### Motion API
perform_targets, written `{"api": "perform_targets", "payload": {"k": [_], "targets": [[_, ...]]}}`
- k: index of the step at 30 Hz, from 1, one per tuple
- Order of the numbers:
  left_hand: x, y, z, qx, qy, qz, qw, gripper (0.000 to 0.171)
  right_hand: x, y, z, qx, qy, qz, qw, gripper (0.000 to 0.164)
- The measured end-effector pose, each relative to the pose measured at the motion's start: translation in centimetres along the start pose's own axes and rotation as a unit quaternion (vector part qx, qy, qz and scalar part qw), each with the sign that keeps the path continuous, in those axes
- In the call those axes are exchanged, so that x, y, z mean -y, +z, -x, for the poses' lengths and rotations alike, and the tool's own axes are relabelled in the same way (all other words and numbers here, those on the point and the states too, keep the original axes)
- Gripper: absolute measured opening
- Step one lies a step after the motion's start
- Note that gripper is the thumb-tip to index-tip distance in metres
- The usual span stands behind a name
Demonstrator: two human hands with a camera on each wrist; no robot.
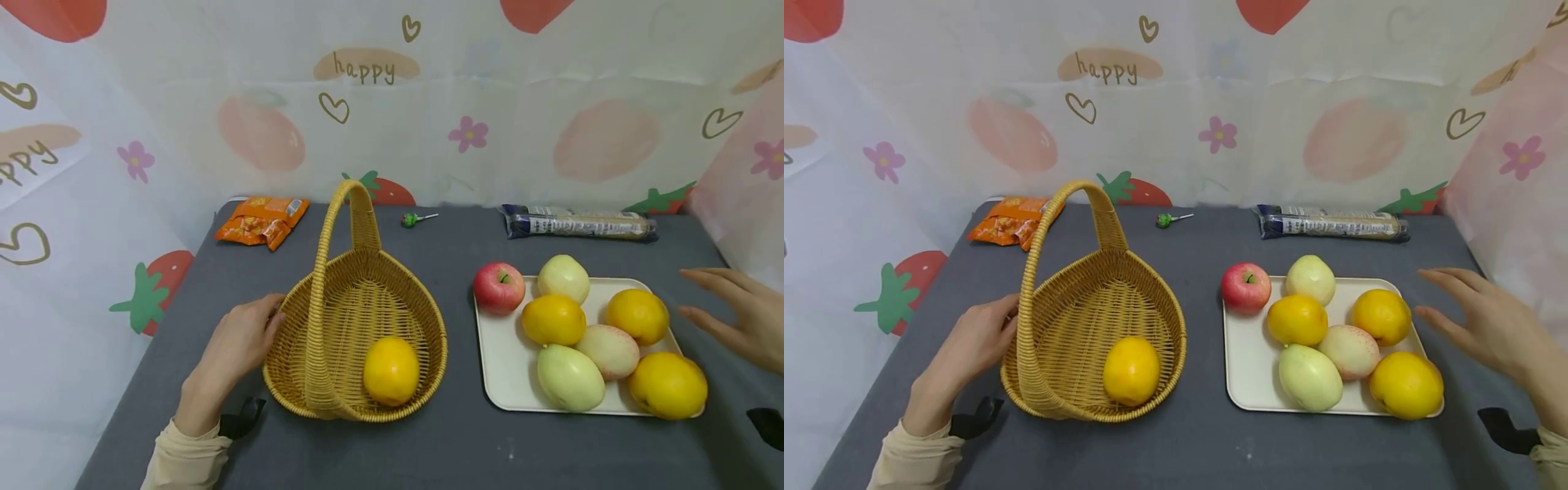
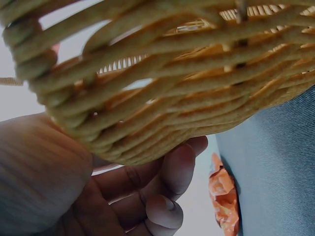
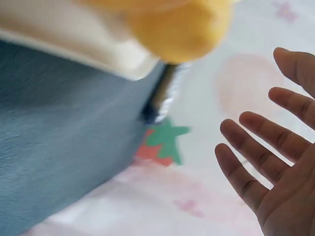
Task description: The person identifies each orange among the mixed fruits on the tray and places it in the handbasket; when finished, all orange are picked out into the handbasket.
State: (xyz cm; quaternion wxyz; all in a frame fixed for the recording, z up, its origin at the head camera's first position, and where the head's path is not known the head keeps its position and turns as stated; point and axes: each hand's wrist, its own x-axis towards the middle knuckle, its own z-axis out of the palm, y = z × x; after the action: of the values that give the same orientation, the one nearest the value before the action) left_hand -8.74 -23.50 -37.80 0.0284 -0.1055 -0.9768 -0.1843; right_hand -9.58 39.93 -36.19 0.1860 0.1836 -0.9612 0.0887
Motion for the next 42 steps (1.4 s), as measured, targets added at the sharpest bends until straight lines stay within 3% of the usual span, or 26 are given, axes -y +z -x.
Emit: {"api": "perform_targets", "payload": {"k": [3, 7, 15, 23, 36, 42], "targets": [[0.0, 0.2, 0.0, 0.003, -0.002, 0.0, 1.0, 0.028, -1.1, 0.6, -0.2, 0.078, 0.051, 0.02, 0.995, 0.057], [0.1, 0.3, 0.0, 0.003, -0.004, -0.002, 1.0, 0.028, -1.9, 1.1, -1.1, 0.178, 0.094, 0.026, 0.979, 0.064], [0.1, 0.2, -0.1, 0.003, -0.009, -0.005, 0.9999, 0.028, -1.3, 1.4, -3.5, 0.292, 0.092, -0.021, 0.952, 0.07], [0.1, 0.2, -0.1, 0.004, -0.007, -0.004, 1.0, 0.029, -0.3, 2.1, -4.3, 0.331, 0.069, -0.024, 0.941, 0.074], [0.2, 0.2, -0.1, 0.002, -0.005, -0.006, 1.0, 0.029, -0.7, 2.9, -4.1, 0.325, 0.027, -0.029, 0.945, 0.07], [0.2, 0.3, -0.1, 0.001, -0.004, -0.005, 1.0, 0.029, -0.5, 2.9, -4.1, 0.334, 0.036, -0.023, 0.941, 0.072]]}}
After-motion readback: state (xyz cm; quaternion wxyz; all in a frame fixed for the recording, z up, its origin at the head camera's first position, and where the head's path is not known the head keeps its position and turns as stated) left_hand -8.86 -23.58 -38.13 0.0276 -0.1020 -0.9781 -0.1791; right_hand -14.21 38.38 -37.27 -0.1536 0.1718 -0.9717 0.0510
